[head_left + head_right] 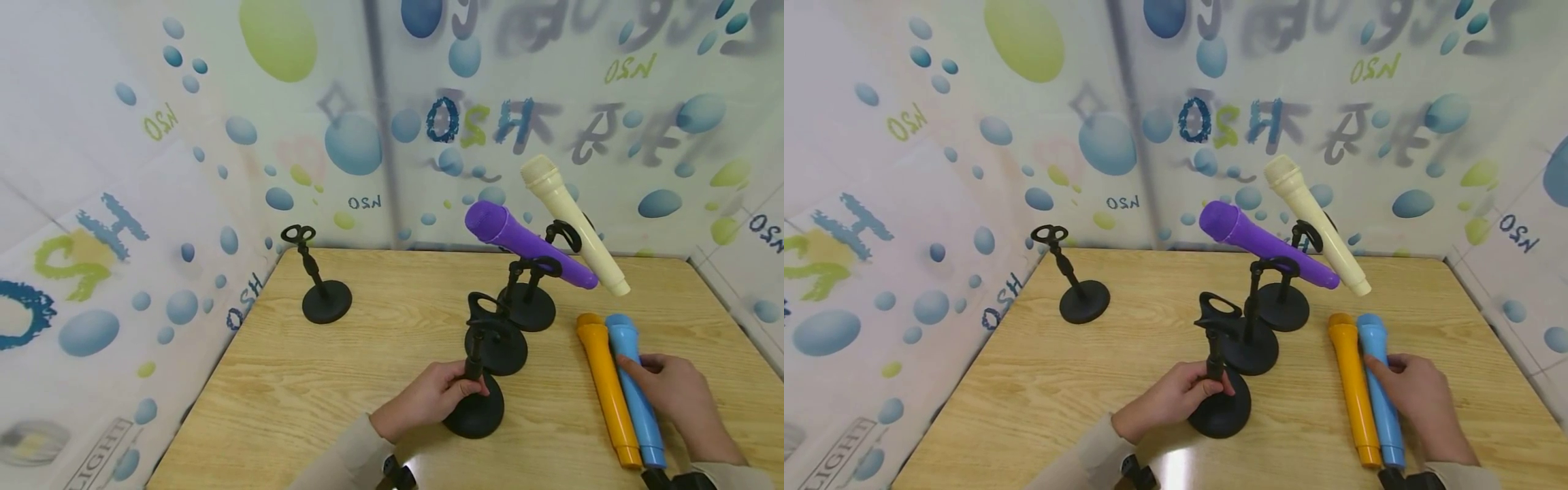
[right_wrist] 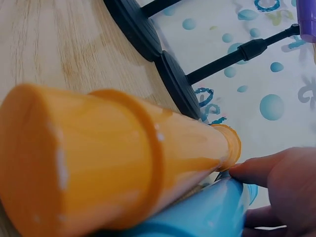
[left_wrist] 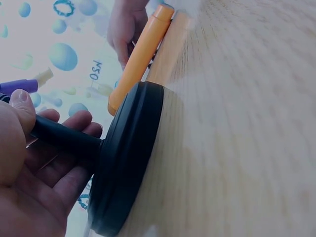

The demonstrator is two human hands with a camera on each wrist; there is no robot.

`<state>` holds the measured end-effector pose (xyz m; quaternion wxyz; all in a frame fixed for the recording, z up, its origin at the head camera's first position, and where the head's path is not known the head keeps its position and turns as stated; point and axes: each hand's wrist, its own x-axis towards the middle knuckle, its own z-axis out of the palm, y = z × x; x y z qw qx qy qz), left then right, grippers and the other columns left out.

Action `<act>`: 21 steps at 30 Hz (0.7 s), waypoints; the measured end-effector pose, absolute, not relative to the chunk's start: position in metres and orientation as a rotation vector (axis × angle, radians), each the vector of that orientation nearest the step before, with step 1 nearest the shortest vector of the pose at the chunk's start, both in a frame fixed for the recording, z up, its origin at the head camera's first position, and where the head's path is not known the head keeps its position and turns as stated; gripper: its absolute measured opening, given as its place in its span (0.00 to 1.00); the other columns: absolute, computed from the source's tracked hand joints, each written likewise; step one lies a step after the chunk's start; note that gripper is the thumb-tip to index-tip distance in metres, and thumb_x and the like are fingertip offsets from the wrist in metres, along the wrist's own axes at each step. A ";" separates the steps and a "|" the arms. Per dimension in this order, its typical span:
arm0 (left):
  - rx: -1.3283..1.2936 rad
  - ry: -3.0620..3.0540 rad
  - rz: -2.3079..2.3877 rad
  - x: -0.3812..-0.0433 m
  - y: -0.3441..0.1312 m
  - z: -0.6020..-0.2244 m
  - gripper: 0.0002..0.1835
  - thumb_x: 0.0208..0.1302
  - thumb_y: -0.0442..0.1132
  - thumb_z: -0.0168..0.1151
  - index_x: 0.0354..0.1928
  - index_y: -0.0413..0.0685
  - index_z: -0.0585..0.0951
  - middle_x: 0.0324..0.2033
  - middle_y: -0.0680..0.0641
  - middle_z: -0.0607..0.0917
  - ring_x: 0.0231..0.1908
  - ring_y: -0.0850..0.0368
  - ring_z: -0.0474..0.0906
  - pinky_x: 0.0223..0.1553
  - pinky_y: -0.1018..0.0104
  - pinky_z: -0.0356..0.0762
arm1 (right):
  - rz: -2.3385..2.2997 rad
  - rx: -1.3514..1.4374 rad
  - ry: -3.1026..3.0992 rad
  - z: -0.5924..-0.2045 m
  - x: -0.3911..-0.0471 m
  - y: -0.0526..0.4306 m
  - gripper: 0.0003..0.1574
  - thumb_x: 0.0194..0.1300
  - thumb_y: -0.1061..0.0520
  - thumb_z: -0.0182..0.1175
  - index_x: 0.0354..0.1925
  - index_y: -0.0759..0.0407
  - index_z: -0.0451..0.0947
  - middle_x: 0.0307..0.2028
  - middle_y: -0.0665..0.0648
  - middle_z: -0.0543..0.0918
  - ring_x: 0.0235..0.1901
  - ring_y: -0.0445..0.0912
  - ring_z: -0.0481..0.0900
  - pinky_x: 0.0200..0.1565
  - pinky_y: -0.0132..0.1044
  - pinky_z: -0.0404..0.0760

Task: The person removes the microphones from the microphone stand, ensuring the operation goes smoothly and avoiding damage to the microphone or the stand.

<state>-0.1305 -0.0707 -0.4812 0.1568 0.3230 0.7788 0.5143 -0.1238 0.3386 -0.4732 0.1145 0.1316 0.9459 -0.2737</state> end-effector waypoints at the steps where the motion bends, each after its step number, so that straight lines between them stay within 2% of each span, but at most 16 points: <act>1: 0.926 2.230 1.470 -0.130 -0.071 -0.481 0.11 0.83 0.42 0.57 0.48 0.45 0.86 0.47 0.44 0.94 0.55 0.67 0.86 0.63 0.71 0.80 | -0.793 0.377 2.772 -0.473 -0.124 0.339 0.56 0.82 0.31 0.50 0.66 0.87 0.69 0.59 0.86 0.78 0.47 0.70 0.84 0.46 0.60 0.84; 11: 0.950 2.219 1.419 -0.132 -0.071 -0.481 0.12 0.85 0.45 0.55 0.50 0.48 0.84 0.50 0.47 0.93 0.55 0.69 0.85 0.61 0.72 0.81 | -0.754 0.381 2.789 -0.472 -0.119 0.344 0.57 0.82 0.28 0.46 0.69 0.85 0.67 0.62 0.86 0.76 0.54 0.77 0.79 0.51 0.66 0.82; 17: 0.973 2.209 1.426 -0.132 -0.074 -0.481 0.11 0.84 0.46 0.57 0.51 0.47 0.84 0.52 0.47 0.92 0.53 0.70 0.86 0.56 0.73 0.83 | -0.784 0.332 2.837 -0.472 -0.116 0.345 0.53 0.83 0.31 0.48 0.67 0.84 0.69 0.59 0.85 0.79 0.52 0.76 0.80 0.47 0.63 0.83; 21: 0.964 2.216 1.422 -0.131 -0.074 -0.480 0.10 0.84 0.46 0.59 0.51 0.48 0.84 0.52 0.48 0.92 0.53 0.71 0.86 0.57 0.74 0.82 | -0.811 0.317 2.856 -0.473 -0.115 0.343 0.50 0.84 0.34 0.49 0.67 0.83 0.70 0.57 0.84 0.81 0.50 0.73 0.82 0.45 0.60 0.84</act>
